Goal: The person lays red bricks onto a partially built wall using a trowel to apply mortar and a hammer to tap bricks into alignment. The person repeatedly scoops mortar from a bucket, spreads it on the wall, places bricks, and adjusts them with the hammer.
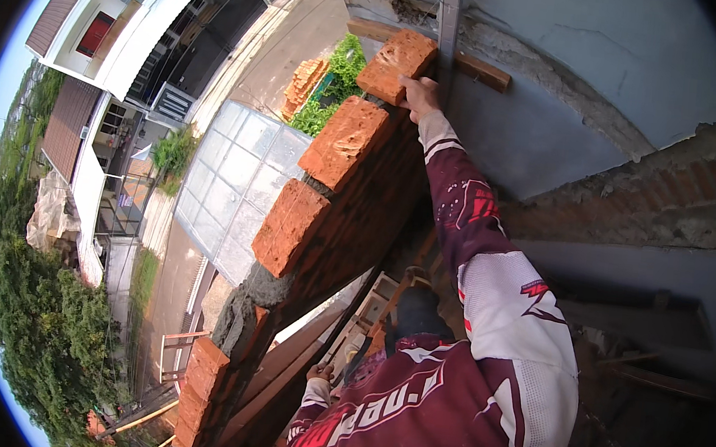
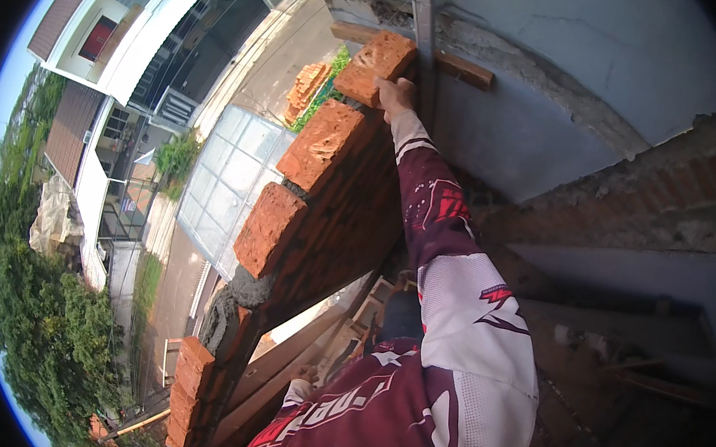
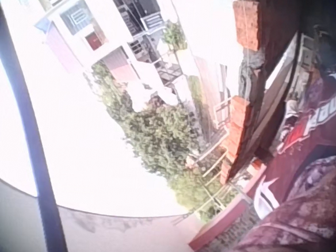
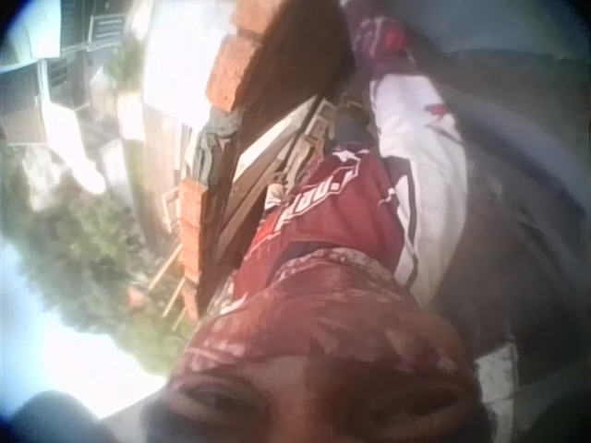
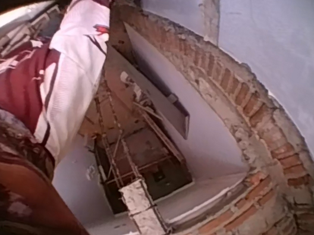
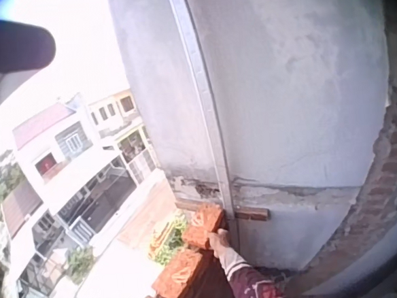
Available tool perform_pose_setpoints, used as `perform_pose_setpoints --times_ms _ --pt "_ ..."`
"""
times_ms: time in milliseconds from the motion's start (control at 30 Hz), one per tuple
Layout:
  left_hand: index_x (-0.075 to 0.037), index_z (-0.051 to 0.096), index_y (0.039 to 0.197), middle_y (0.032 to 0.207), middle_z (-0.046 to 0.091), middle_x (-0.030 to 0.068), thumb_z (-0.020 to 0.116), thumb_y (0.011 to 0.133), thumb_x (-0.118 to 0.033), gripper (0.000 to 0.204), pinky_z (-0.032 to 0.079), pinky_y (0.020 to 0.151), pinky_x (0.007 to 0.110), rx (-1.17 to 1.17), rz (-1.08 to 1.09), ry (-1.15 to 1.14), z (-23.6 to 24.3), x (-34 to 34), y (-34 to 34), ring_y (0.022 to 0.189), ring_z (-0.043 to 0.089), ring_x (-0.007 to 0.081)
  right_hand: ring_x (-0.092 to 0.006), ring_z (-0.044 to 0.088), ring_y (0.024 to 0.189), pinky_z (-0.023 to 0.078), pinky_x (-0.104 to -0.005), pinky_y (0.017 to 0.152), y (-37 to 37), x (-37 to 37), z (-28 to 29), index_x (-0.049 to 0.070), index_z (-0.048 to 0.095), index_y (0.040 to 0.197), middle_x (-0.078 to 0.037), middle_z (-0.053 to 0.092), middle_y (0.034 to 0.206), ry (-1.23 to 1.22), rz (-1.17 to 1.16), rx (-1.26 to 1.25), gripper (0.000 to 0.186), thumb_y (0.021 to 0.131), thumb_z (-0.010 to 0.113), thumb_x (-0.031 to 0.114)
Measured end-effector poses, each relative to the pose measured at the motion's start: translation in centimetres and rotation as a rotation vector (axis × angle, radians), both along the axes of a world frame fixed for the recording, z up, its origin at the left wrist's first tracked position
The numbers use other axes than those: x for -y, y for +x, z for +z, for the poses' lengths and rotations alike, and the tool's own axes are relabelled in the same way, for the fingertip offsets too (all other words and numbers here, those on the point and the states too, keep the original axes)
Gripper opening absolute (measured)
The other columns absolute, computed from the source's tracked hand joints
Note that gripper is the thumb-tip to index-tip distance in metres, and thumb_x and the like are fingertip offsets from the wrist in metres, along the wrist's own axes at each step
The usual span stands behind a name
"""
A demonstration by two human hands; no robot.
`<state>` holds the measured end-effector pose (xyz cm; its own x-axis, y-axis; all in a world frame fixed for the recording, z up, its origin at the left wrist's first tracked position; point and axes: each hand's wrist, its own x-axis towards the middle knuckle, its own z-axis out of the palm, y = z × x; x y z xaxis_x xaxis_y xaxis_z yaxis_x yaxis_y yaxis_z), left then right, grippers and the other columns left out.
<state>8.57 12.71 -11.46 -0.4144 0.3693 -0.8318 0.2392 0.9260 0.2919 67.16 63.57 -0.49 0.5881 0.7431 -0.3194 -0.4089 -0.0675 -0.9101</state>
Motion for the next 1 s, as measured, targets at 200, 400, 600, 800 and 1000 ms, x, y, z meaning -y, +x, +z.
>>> perform_pose_setpoints --times_ms 200,400,600,800,1000 --pt "0.000 0.065 0.111 0.080 0.068 0.0073 0.080 0.082 -0.018 0.037 0.045 0.050 0.032 -0.016 -0.001 0.034 -0.4 0.8 -1.4 0.058 0.061 0.0151 -0.0253 0.066 0.094 0.054 -0.0393 0.080 -0.7 -0.5 -0.2 -0.007 0.062 0.108 -0.018 0.067 0.107 -0.009 -0.106 0.111 0.042 0.081 0.077 0.021" --pt "-0.001 0.063 0.115 0.079 0.067 0.0058 0.080 0.081 -0.020 0.043 0.042 0.046 0.030 0.063 -0.039 -0.016 -2.0 1.5 -2.9 0.057 0.060 0.0136 -0.0284 0.064 0.106 0.054 -0.0388 0.087 -1.0 0.3 1.0 -0.007 0.052 0.128 -0.019 0.062 0.120 -0.028 -0.076 0.142 0.055 0.086 0.073 0.022" --pt "-0.001 0.063 0.117 0.081 0.068 0.0056 0.080 0.081 -0.021 0.044 0.041 0.045 0.029 0.080 0.093 -0.013 -2.2 1.3 -2.9 0.058 0.061 0.0132 -0.0318 0.064 0.110 0.050 -0.0387 0.093 -1.4 0.4 1.5 -0.011 0.050 0.131 -0.023 0.063 0.122 -0.031 -0.155 0.154 0.065 0.082 0.077 0.022" --pt "-0.002 0.064 0.119 0.085 0.070 0.0070 0.080 0.081 -0.022 0.045 0.045 0.048 0.031 0.071 -0.007 0.035 -2.4 1.2 -3.3 0.062 0.064 0.0149 -0.0422 0.051 0.124 0.041 -0.0459 0.105 -2.1 1.1 4.0 -0.002 0.047 0.140 -0.028 0.054 0.130 -0.258 -0.173 0.895 0.069 0.084 0.073 0.029" --pt "-0.001 0.063 0.120 0.083 0.068 0.0085 0.079 0.081 -0.026 0.049 0.047 0.049 0.032 -0.030 -0.069 -0.040 -2.2 0.3 -3.0 0.064 0.065 0.0165 -0.0425 0.033 0.138 0.025 -0.0524 0.117 -0.7 -2.2 8.8 0.013 0.054 0.140 -0.014 0.047 0.147 -0.251 0.224 1.523 0.066 0.086 0.064 0.050"
